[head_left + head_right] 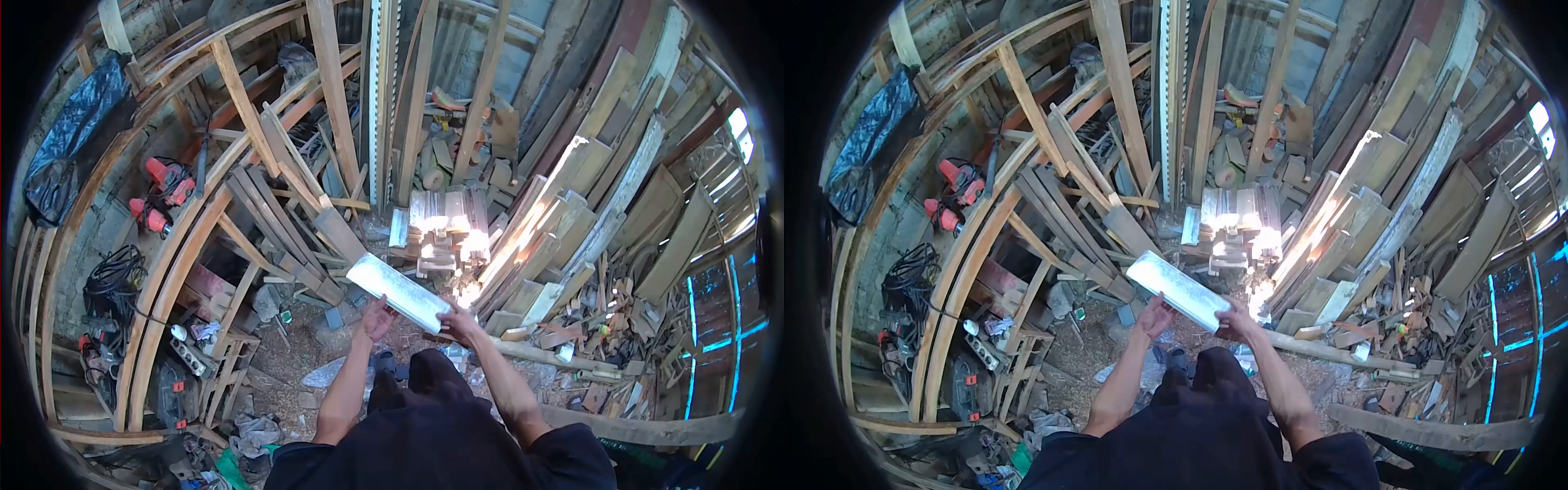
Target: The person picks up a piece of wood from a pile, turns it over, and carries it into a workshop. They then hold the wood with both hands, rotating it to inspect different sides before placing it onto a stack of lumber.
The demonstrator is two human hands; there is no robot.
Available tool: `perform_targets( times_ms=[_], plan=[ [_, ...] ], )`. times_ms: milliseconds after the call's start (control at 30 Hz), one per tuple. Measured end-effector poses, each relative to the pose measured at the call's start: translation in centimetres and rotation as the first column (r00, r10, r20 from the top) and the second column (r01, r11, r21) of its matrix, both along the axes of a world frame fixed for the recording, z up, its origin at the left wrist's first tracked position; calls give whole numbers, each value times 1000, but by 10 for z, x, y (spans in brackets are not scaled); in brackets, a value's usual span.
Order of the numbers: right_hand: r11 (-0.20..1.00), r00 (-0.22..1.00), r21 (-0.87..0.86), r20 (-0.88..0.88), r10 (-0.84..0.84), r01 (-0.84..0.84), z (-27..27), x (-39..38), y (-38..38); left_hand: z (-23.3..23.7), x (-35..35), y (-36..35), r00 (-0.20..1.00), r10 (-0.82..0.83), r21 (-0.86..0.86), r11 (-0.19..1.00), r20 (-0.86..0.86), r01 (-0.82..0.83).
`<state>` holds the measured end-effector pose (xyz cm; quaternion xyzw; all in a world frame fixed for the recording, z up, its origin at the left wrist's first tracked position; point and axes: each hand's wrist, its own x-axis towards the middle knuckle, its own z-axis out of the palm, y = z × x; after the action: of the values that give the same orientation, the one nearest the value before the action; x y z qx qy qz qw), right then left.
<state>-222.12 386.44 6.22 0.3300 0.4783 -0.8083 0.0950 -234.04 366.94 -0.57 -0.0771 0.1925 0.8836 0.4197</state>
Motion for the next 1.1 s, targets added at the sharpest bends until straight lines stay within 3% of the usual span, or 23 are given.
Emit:
perform_targets(
  times_ms=[33,133,167,233,367,400,433,500,633,667,833,967,1100],
  plan=[
    [999,999,-39,28,29,-28,6,-2,-3,12,-4,11,1000,4,9,1000,-1,-4],
    [994,996,-67,20,89,-87,-9,-17,0,6,-20,39,993,-86,-331,942,-80,55],
    [992,994,-64,28,110,-108,-12,-22,1,-2,-23,47,994,-80,-333,941,-70,52],
    [989,990,-78,40,132,-129,-16,-30,6,-16,-30,60,959,-152,-343,937,-241,62],
    [972,972,-82,73,224,-218,-48,-56,33,-23,-56,75,946,-248,-442,887,-210,135],
    [960,967,-150,63,248,-236,-53,-62,40,-25,-66,76,932,-321,-404,885,-168,232],
    [943,961,-214,46,272,-257,-57,-72,47,-25,-74,80,933,-320,-417,880,-163,228],
    [942,968,-241,28,248,-234,-60,-98,63,-25,-98,96,921,-337,-468,858,-197,213],
    [949,986,-277,23,164,-151,-67,-134,88,-18,-128,122,930,-368,-510,796,17,325],
    [952,986,-268,34,162,-148,-71,-145,95,-23,-139,128,914,-406,-474,804,1,358],
    [944,987,-315,91,131,-96,-110,-187,122,-64,-160,150,932,-362,-594,741,39,313],
    [937,980,-343,160,120,-59,-175,-218,135,-121,-175,161,927,-374,-694,658,37,293],
    [934,969,-358,225,103,-16,-261,-234,133,-187,-198,167,869,-456,-746,507,194,432]
  ],
)
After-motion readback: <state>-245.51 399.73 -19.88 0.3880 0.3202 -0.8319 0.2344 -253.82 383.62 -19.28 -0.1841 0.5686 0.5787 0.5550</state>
